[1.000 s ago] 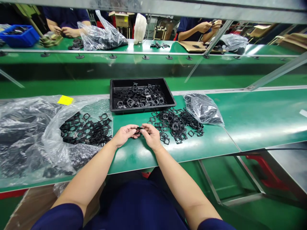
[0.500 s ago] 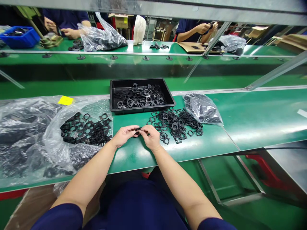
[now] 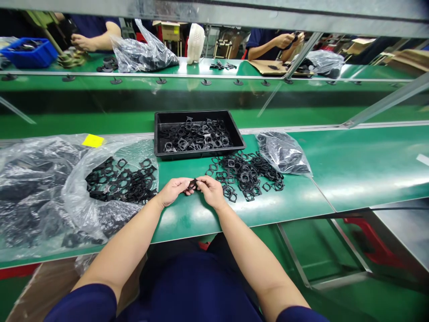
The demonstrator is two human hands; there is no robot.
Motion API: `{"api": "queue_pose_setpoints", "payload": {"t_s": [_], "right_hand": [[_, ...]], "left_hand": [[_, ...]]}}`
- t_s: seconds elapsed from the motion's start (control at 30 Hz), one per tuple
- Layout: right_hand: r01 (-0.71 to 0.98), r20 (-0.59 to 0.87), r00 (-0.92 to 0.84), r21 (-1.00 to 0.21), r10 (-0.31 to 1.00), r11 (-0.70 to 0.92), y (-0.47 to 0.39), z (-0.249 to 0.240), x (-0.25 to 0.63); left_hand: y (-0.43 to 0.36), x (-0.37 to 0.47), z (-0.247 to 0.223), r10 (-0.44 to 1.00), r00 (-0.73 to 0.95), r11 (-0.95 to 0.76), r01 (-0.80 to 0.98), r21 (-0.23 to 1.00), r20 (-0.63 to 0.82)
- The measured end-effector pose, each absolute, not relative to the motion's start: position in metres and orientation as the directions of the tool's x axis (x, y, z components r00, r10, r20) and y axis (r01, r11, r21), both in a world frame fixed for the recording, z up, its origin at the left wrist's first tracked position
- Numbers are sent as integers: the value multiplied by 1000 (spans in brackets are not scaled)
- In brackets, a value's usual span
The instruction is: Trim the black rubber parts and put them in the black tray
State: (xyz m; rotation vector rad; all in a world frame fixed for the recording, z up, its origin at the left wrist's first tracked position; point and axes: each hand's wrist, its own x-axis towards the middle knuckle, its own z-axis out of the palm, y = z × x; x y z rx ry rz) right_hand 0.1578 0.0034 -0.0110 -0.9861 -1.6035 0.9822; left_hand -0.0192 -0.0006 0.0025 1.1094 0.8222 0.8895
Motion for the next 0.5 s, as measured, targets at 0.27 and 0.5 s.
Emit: {"api": "queue_pose_setpoints", "payload": {"t_s": [0.27, 0.5], "right_hand": [[180, 386, -196, -890, 902, 420, -1, -6, 157], [178, 300, -144, -930, 943, 323, -2, -7, 155]], "left_hand": [[-5, -14, 4, 940, 320, 123, -5, 992, -115], [-5, -12, 5, 973, 228, -21, 9, 1000, 18]]}}
